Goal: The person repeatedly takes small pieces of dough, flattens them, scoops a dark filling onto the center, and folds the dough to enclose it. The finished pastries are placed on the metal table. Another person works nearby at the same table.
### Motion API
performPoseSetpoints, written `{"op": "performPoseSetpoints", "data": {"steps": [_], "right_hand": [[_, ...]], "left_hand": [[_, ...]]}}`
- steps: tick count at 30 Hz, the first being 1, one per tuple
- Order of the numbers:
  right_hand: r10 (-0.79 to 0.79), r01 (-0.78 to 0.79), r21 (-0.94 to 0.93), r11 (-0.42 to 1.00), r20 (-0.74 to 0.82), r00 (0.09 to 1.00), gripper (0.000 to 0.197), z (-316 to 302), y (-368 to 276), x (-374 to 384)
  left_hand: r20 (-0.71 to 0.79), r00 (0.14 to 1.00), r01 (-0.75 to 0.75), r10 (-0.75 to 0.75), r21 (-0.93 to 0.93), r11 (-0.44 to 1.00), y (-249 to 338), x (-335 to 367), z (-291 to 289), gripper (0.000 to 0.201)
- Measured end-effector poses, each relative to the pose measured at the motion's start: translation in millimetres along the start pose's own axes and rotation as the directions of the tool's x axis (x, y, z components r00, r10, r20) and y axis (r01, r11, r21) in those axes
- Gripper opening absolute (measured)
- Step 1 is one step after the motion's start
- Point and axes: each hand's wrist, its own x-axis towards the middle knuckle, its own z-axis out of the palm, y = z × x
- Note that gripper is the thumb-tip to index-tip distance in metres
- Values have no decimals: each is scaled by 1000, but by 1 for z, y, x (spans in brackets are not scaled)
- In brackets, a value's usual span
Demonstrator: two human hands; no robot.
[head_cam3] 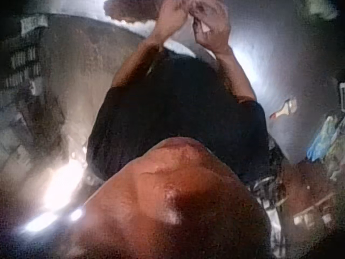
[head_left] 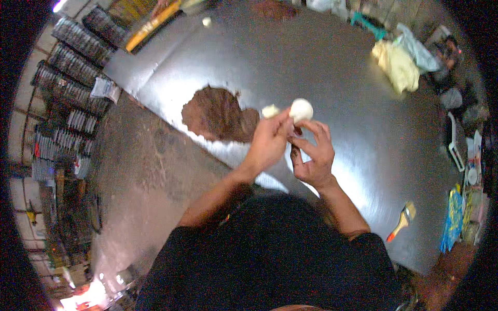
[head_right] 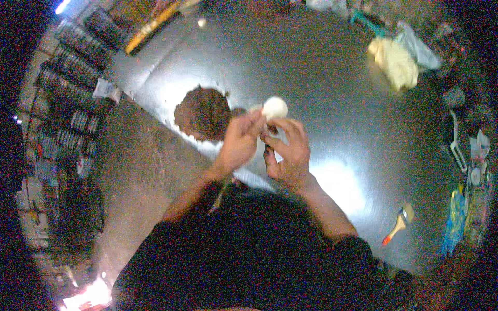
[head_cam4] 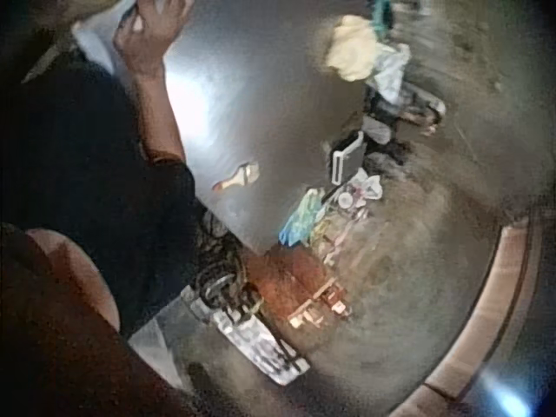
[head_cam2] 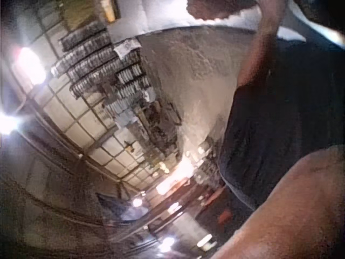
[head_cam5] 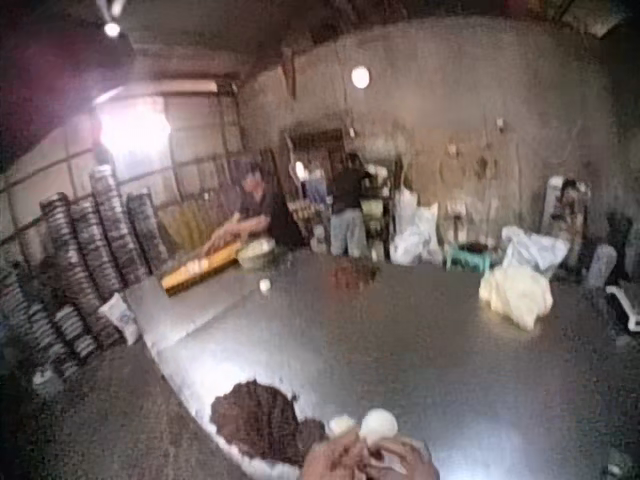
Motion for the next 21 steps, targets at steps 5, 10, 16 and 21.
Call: {"op": "performPoseSetpoints", "data": {"steps": [5, 10, 16, 21], "right_hand": [[345, -356, 122, 926, 105, 933, 16, -14, 15, -64], [572, -602, 182, 777, 196, 797, 18, -6, 30, -87], [420, -432, 238, 870, 101, 902, 26, -5, 25, -28], [204, -190, 147, 971, -86, 975, 50, 0, 31, 15]], "left_hand": [[5, 989, 143, -148, 216, 966, -93, -27, -8, 11], [537, 680, 688, -500, -230, 688, -174, -47, 6, 22], [-87, 944, 308, -318, 575, 758, -198, -45, 23, 30], [84, 800, 588, -594, 92, 804, -201, -54, 11, 51]]}}
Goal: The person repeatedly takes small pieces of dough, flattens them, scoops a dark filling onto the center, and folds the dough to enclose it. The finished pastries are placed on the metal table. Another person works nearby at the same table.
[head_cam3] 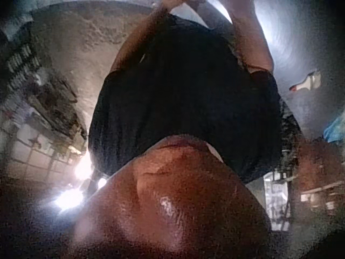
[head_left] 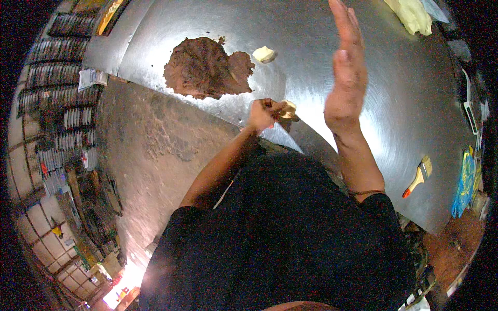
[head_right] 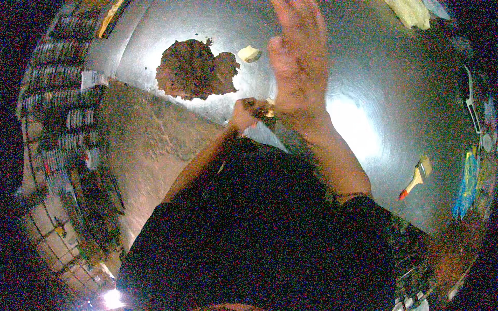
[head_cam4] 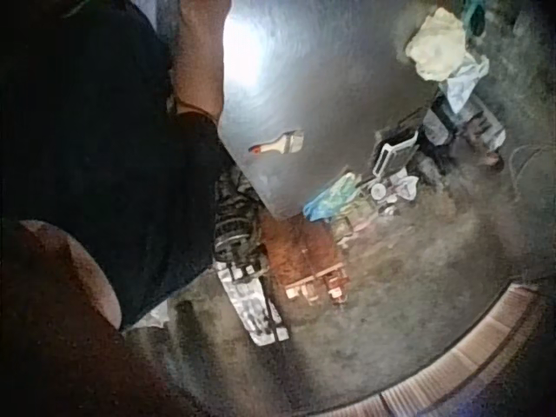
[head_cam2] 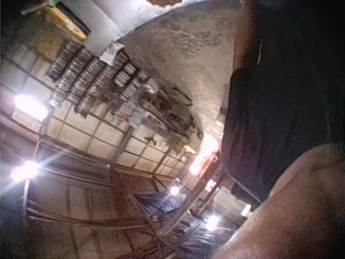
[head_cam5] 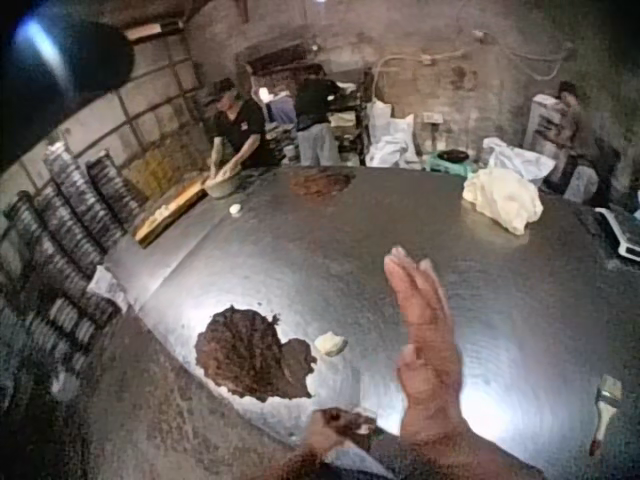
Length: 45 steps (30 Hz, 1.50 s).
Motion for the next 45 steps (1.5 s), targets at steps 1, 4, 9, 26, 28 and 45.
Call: {"op": "performPoseSetpoints", "data": {"steps": [1, 4, 9, 26, 28, 45], "right_hand": [[14, -11, -125, 992, 21, 1000, 52, 16, 3, -6], [104, 26, -456, 889, 258, 960, 58, 95, 25, -53], [312, -21, -438, 899, 605, 732, 57, 139, 90, -135], [382, -766, 631, 124, 682, 624, 28, 226, 52, 49], [306, -487, 366, 793, 452, 838, 28, 240, 44, 73], [357, -379, 42, 925, 254, 899, 19, 137, 68, -24]], "left_hand": [[-67, 998, -22, 20, -29, 999, -3, 0, -7, 52], [-194, 980, 6, -43, -184, 983, -16, -9, -32, 60], [-387, 895, -8, -223, -513, 859, -47, -54, -75, 64], [-369, 866, 23, -338, -645, 764, -86, -113, -157, 44], [-396, 865, -14, -309, -635, 773, -68, -117, -165, 43], [-438, 848, -465, 298, -344, 816, 82, -68, -90, 24]]}}
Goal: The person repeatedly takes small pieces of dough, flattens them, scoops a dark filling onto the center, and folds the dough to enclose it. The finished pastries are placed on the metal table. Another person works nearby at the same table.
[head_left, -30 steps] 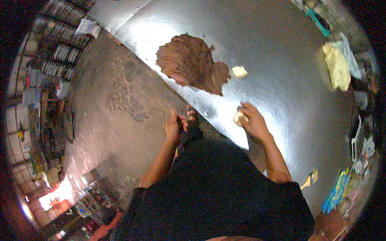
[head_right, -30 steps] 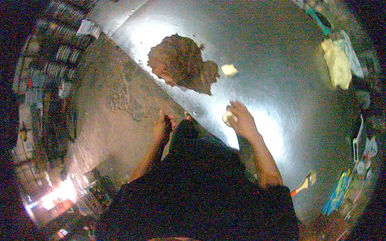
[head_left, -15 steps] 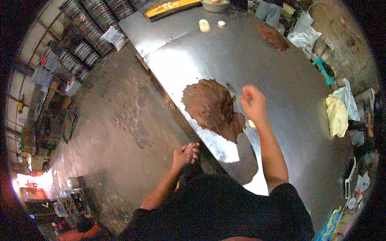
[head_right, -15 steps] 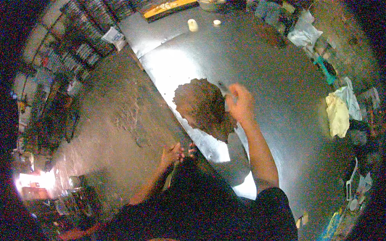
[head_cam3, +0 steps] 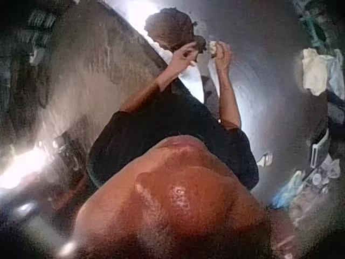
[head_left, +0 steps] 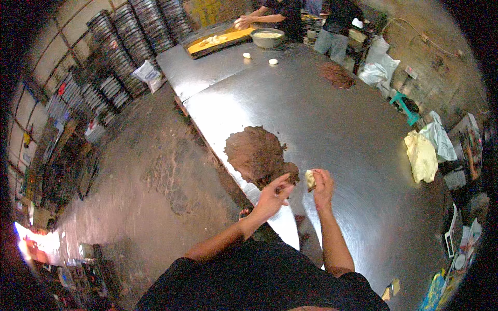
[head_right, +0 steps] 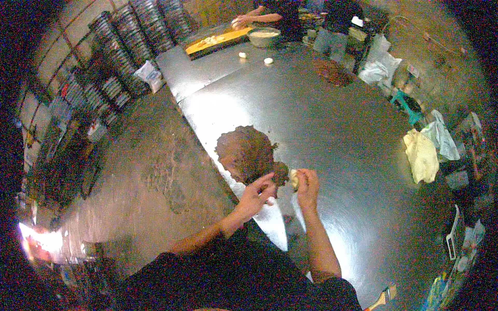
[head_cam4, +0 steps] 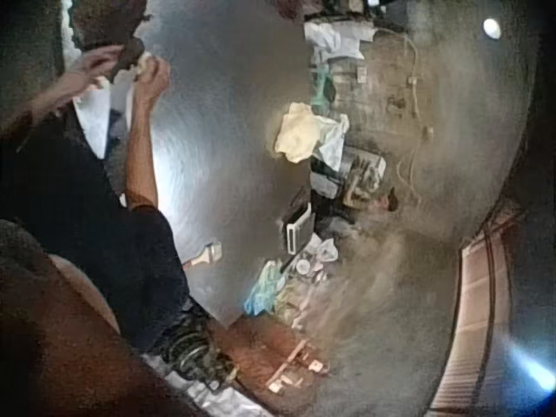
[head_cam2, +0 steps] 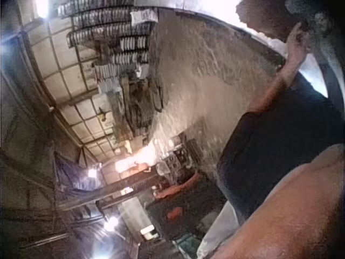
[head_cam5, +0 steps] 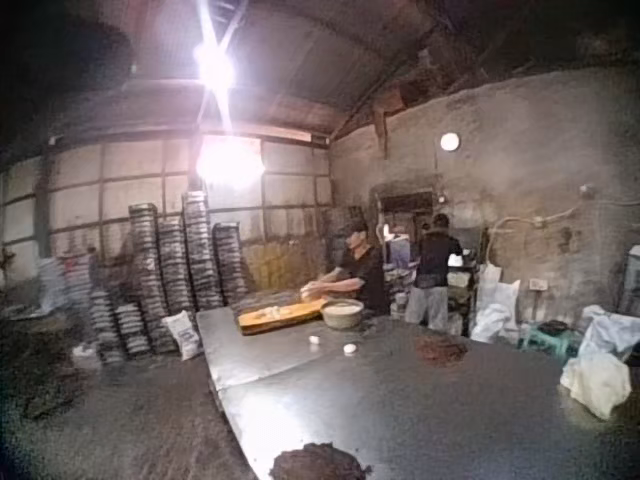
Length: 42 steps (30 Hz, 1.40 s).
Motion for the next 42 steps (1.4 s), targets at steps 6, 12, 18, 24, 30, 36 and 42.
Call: {"op": "performPoseSetpoints", "data": {"steps": [6, 12, 18, 24, 30, 36, 42], "right_hand": [[12, 109, 267, 957, -414, 910, 25, -45, -83, -27], [114, 62, 289, 955, -553, 825, 36, -114, -100, -17], [322, -38, 518, 854, -469, 822, 51, -91, -142, -37], [543, -412, 766, 493, 99, 834, 39, -46, -81, -81], [257, -823, 567, -23, 799, 543, 31, 24, -22, -68], [139, -146, -21, 989, 471, 871, 26, 97, 7, 77], [-174, 430, -279, 859, 630, 757, 27, 170, 25, 143]], "left_hand": [[105, 958, -274, 267, 60, 960, 46, -8, 85, 19], [113, 833, -552, 542, 100, 828, 91, -33, 144, 19], [-158, 981, -115, 110, -18, 993, 107, -22, 156, 62], [-159, 979, 144, -130, 80, 986, 45, -23, 79, 71], [69, 833, 524, -549, -416, 743, -9, -16, -74, 75], [-138, 817, 457, -559, -436, 775, -49, -73, -158, 62], [-200, 753, 426, -627, -579, 696, -73, -109, -188, 54]]}}
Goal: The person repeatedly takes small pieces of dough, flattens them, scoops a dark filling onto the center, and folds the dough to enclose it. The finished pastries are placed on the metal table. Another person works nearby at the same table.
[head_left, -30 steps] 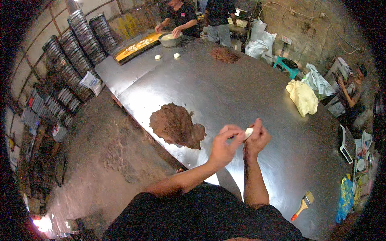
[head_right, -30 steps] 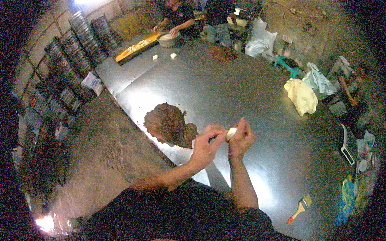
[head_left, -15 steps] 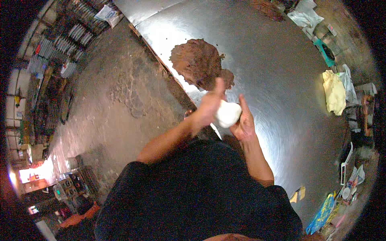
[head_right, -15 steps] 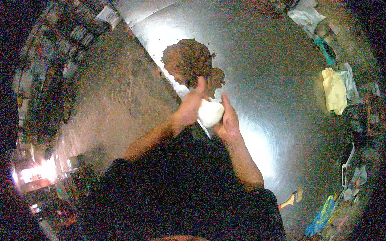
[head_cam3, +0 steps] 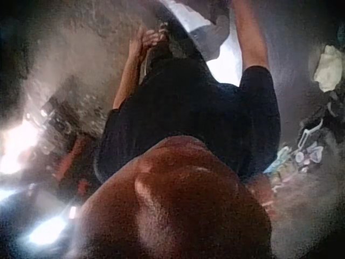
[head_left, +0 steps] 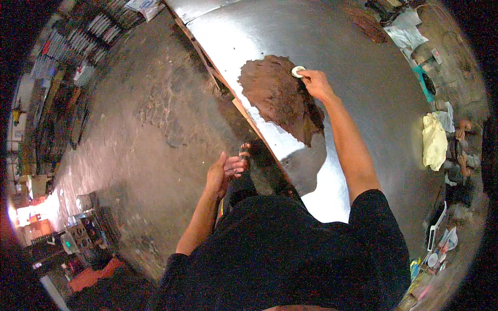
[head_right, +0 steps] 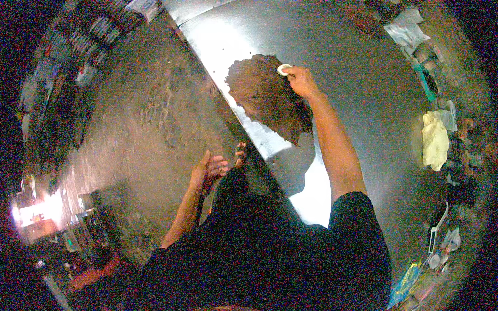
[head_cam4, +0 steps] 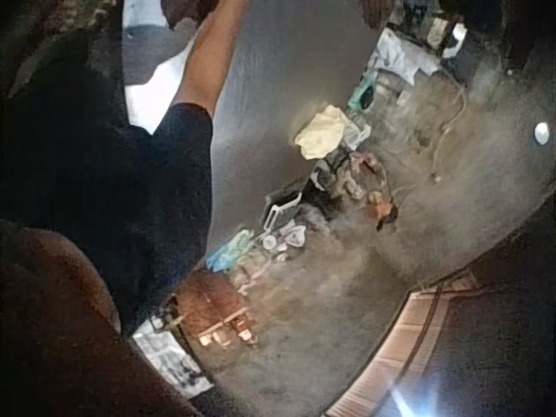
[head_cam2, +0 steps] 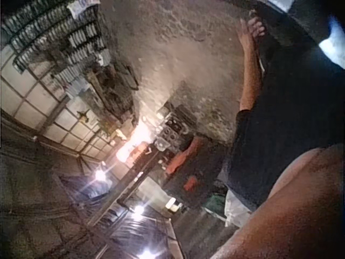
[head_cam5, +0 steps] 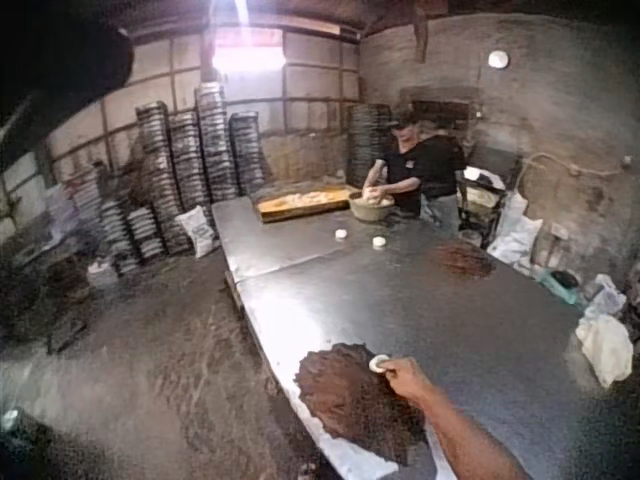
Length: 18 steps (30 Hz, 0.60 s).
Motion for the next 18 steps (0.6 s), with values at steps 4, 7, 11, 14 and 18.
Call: {"op": "performPoseSetpoints", "data": {"steps": [4, 7, 11, 14, 18], "right_hand": [[-11, 4, 81, 997, 96, 995, 25, -3, -10, -21], [-18, -2, 123, 992, 162, 987, 27, -6, -13, -52], [115, -145, 227, 963, 142, 983, 27, 6, -23, -85], [341, -501, 761, 412, 381, 860, 32, 9, -37, -111], [136, -293, 798, -526, 419, 898, 38, -10, -50, -149]], "left_hand": [[-21, 999, -28, 29, 38, 999, 10, -4, -7, 52], [73, 993, -101, 98, 51, 994, 25, -2, 9, 48], [171, 978, -134, 120, 73, 988, 43, 2, 60, 43], [267, 948, -209, 173, 112, 972, 51, 2, 103, 41], [343, 907, -309, 246, 140, 941, 56, 15, 156, 43]]}}
